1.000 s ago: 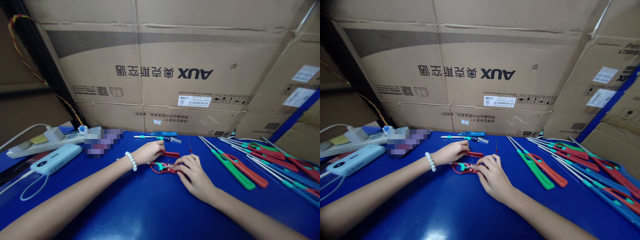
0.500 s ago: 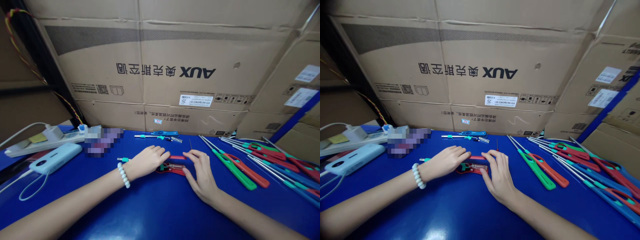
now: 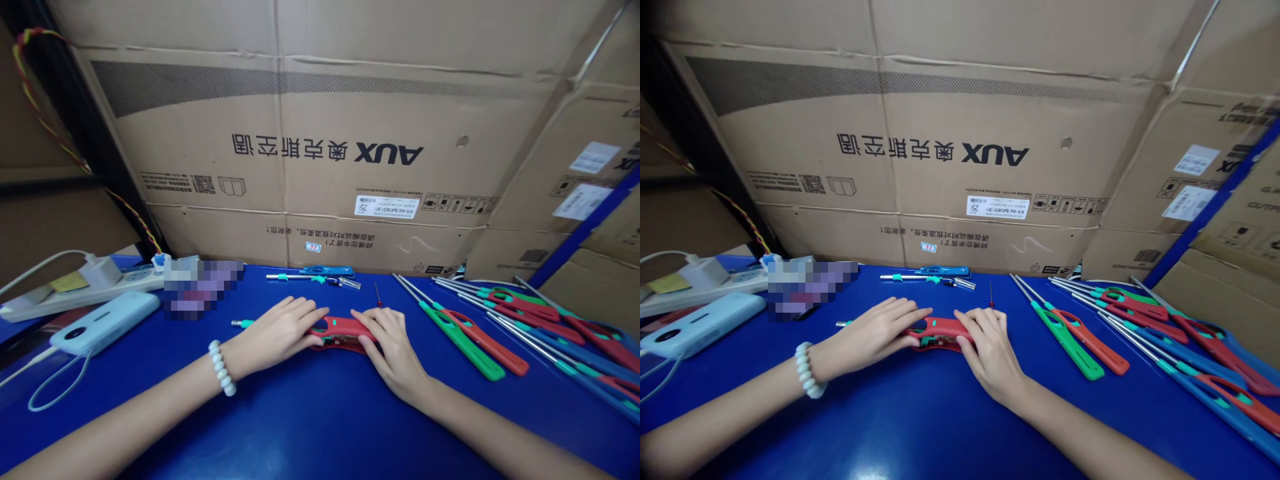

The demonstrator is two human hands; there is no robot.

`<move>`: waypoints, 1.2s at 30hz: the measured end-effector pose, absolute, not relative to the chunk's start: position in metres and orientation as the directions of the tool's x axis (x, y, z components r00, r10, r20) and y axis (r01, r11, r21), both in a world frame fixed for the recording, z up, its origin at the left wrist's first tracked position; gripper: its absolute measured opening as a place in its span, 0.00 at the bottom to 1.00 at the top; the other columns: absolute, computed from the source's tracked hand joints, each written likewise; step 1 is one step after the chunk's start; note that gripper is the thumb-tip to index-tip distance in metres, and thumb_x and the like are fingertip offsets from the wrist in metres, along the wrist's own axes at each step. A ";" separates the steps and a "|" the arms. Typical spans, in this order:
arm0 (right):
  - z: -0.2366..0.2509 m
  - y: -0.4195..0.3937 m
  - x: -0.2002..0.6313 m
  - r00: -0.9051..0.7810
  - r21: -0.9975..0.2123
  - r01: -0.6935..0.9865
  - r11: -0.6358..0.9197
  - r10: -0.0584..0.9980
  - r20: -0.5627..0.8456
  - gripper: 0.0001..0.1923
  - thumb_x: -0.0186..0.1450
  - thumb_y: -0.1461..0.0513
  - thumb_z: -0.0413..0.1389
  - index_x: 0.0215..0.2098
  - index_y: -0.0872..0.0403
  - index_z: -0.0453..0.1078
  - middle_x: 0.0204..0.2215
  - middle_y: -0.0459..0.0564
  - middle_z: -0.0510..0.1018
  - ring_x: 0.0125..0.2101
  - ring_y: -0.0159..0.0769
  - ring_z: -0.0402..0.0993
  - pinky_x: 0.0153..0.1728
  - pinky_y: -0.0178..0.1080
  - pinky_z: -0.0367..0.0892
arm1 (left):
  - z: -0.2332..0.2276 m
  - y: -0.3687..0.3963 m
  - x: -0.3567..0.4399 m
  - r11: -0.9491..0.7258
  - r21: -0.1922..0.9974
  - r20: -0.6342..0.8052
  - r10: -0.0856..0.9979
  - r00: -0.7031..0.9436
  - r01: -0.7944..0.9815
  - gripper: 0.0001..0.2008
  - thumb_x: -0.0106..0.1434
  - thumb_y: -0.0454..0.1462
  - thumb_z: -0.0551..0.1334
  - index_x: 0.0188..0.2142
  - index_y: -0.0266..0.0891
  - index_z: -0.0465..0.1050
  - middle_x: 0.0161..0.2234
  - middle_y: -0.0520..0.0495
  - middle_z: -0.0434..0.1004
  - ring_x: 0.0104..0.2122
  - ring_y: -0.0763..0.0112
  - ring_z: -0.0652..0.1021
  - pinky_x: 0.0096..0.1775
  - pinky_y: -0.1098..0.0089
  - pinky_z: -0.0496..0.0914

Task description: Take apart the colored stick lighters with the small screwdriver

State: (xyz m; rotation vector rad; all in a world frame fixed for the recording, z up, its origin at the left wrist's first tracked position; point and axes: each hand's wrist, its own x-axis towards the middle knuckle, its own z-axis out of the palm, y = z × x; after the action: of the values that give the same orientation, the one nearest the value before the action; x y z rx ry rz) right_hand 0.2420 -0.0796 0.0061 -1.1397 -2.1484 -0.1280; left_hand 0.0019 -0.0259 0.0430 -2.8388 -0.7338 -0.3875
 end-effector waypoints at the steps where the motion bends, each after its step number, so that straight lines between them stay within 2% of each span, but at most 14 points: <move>1: 0.006 -0.078 0.243 -0.359 -0.229 0.771 0.595 0.702 0.616 0.17 0.71 0.63 0.44 0.56 0.55 0.61 0.42 0.54 0.72 0.42 0.41 0.66 0.44 0.47 0.58 | 0.044 -0.023 -0.004 -0.859 -0.051 0.301 0.473 0.828 0.509 0.19 0.70 0.41 0.53 0.57 0.36 0.59 0.45 0.42 0.70 0.43 0.62 0.71 0.47 0.60 0.66; 3: 0.005 -0.077 0.244 -0.334 -0.244 0.785 0.570 0.721 0.608 0.17 0.71 0.63 0.43 0.56 0.54 0.61 0.42 0.54 0.71 0.42 0.41 0.66 0.44 0.47 0.59 | 0.046 -0.015 -0.014 -0.855 0.070 0.291 0.510 0.810 0.513 0.17 0.70 0.39 0.52 0.56 0.38 0.60 0.45 0.43 0.69 0.43 0.63 0.70 0.47 0.61 0.65; 6: 0.004 -0.076 0.244 -0.327 -0.254 0.792 0.555 0.737 0.591 0.16 0.71 0.62 0.44 0.55 0.55 0.62 0.42 0.54 0.71 0.42 0.42 0.66 0.44 0.47 0.59 | 0.047 -0.005 -0.025 -0.849 0.227 0.277 0.525 0.805 0.477 0.11 0.70 0.36 0.52 0.49 0.38 0.67 0.41 0.45 0.70 0.41 0.66 0.70 0.45 0.65 0.66; 10: 0.003 -0.076 0.242 -0.354 -0.249 0.793 0.556 0.753 0.554 0.14 0.69 0.62 0.48 0.52 0.54 0.64 0.43 0.55 0.72 0.44 0.43 0.66 0.46 0.49 0.58 | 0.046 0.001 -0.029 -0.826 0.333 0.254 0.544 0.800 0.455 0.09 0.69 0.36 0.53 0.43 0.38 0.71 0.38 0.47 0.71 0.38 0.68 0.71 0.42 0.68 0.66; 15: 0.004 -0.077 0.240 -0.400 -0.259 0.775 0.576 0.765 0.505 0.13 0.68 0.62 0.49 0.50 0.52 0.65 0.43 0.54 0.72 0.44 0.43 0.67 0.46 0.49 0.58 | 0.042 0.003 -0.030 -0.811 0.365 0.225 0.553 0.802 0.456 0.07 0.67 0.37 0.57 0.40 0.38 0.73 0.38 0.47 0.71 0.38 0.68 0.72 0.42 0.68 0.66; 23: 0.004 -0.076 0.241 -0.404 -0.282 0.771 0.571 0.781 0.476 0.10 0.65 0.63 0.52 0.45 0.51 0.67 0.40 0.52 0.73 0.42 0.42 0.68 0.45 0.47 0.58 | 0.035 0.002 -0.029 -0.805 0.362 0.214 0.563 0.798 0.471 0.06 0.66 0.36 0.58 0.40 0.38 0.73 0.38 0.48 0.71 0.39 0.68 0.72 0.43 0.68 0.66; 36: 0.003 -0.075 0.241 -0.398 -0.302 0.785 0.541 0.814 0.422 0.10 0.63 0.65 0.52 0.43 0.52 0.66 0.40 0.50 0.73 0.42 0.41 0.68 0.47 0.49 0.57 | 0.033 0.000 -0.027 -0.787 0.372 0.190 0.584 0.789 0.493 0.05 0.65 0.35 0.60 0.39 0.38 0.74 0.37 0.48 0.72 0.38 0.68 0.72 0.43 0.67 0.65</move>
State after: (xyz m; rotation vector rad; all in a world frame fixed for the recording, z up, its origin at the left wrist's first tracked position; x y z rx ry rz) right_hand 0.2408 -0.0753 0.0027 -1.2905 -2.2538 0.0735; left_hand -0.0266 0.0000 0.0325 -3.2572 -1.0067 -0.5211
